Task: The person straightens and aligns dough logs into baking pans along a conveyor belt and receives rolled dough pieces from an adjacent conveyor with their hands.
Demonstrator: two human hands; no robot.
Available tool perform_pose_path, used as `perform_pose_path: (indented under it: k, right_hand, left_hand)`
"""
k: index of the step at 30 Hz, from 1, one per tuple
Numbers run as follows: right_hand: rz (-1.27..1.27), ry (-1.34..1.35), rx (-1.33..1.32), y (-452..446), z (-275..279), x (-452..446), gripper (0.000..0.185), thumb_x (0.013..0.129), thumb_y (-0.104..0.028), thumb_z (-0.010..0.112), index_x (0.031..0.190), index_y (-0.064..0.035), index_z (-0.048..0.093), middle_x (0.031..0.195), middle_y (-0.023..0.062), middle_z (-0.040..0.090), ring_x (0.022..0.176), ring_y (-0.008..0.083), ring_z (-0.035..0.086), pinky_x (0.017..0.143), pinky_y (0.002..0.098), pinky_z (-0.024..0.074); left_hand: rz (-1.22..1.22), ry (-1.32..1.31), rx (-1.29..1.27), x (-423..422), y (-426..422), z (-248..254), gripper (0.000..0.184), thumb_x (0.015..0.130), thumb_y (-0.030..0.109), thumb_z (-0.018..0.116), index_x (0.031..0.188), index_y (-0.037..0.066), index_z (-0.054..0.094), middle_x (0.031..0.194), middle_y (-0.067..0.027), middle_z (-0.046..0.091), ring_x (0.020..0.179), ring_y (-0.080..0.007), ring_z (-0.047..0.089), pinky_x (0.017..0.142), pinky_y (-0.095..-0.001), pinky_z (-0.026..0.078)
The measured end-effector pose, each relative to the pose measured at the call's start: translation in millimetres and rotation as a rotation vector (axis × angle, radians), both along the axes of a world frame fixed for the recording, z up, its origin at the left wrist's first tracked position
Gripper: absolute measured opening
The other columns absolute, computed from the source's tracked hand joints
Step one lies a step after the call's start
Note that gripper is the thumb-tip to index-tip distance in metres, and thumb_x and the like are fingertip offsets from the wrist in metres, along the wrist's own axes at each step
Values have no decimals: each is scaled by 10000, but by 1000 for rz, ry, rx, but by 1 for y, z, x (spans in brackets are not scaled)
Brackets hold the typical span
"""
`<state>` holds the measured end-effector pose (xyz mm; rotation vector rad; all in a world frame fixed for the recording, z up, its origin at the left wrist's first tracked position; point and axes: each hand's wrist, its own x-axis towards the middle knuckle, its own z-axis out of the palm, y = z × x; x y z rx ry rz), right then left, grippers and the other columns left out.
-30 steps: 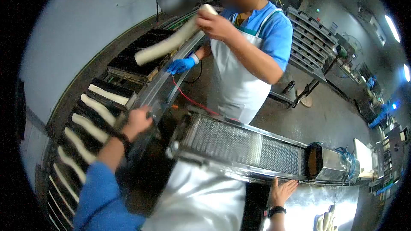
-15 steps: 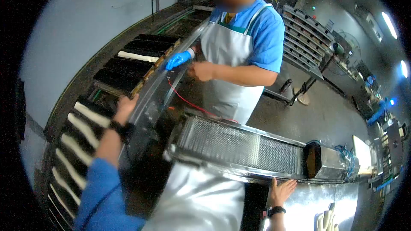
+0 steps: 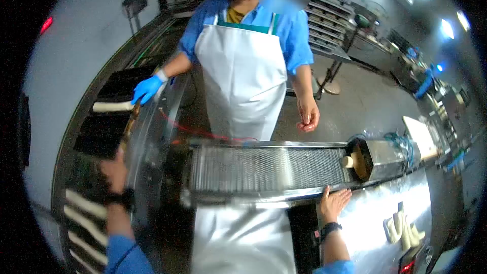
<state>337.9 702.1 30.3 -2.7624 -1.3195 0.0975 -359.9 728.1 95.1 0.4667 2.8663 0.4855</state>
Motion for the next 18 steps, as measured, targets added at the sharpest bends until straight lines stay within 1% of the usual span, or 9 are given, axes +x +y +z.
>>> perform_pose_path:
  k: [3,5,6,9,11,14,16,17,18]
  right_hand:
    - [-45,-7,-21,2,9,-3,877,979,-554,220,1429,185,80,1534,333,57,1454,412,11,1188,451,16]
    - [26,-47,99,2,6,-5,808,982,-484,257,1441,164,111,1534,334,67,1453,414,29,1188,454,32]
    - [132,-47,175,4,9,-7,741,973,-408,304,1445,145,160,1529,336,93,1449,423,56,1186,463,60]
    - [165,-30,200,12,8,-8,721,962,-374,340,1442,139,180,1526,334,113,1444,430,75,1184,471,80]
    - [161,-56,200,12,2,-4,712,956,-352,354,1440,141,183,1524,333,127,1442,435,87,1183,474,90]
    - [195,-74,182,13,3,-3,701,946,-338,359,1435,141,204,1520,338,140,1440,442,91,1181,485,86]
    - [215,-91,206,15,-4,2,684,942,-332,359,1444,112,221,1519,327,166,1439,449,90,1179,499,80]
    - [229,-102,213,15,-6,2,677,941,-328,361,1447,101,227,1519,323,176,1437,450,94,1179,501,79]
    - [241,-102,233,14,-5,1,663,936,-317,362,1444,92,245,1516,318,190,1434,453,106,1177,502,84]
  left_hand:
    - [-34,57,54,-15,-1,-25,1095,831,772,403,1490,-55,120,1572,-213,118,1460,-322,135,1108,-581,263]
    - [-49,155,63,-20,-4,-33,1051,848,740,429,1464,-79,195,1535,-244,210,1430,-353,216,1102,-535,300]
    - [-33,158,97,-6,-4,-17,1026,858,720,443,1443,-100,247,1509,-270,262,1410,-374,261,1100,-504,320]
    - [-124,213,-3,-19,4,-22,1011,870,703,441,1387,-156,308,1455,-316,321,1366,-403,325,1093,-480,340]
    - [-135,290,53,-10,3,-19,988,891,675,435,1317,-213,356,1370,-361,397,1303,-426,394,1068,-451,375]
    - [-291,497,-95,-27,3,-37,928,906,654,439,1187,-230,453,1189,-373,517,1175,-437,493,994,-454,423]
    - [-271,452,13,-28,4,-40,886,909,650,438,1135,-205,501,1151,-351,542,1138,-431,513,972,-467,435]
    - [-208,387,57,-14,2,-21,882,910,650,436,1137,-199,503,1154,-345,543,1141,-429,512,970,-468,438]
    - [-216,364,61,-25,5,-31,895,905,659,435,1166,-195,484,1171,-339,537,1152,-426,505,975,-469,437]
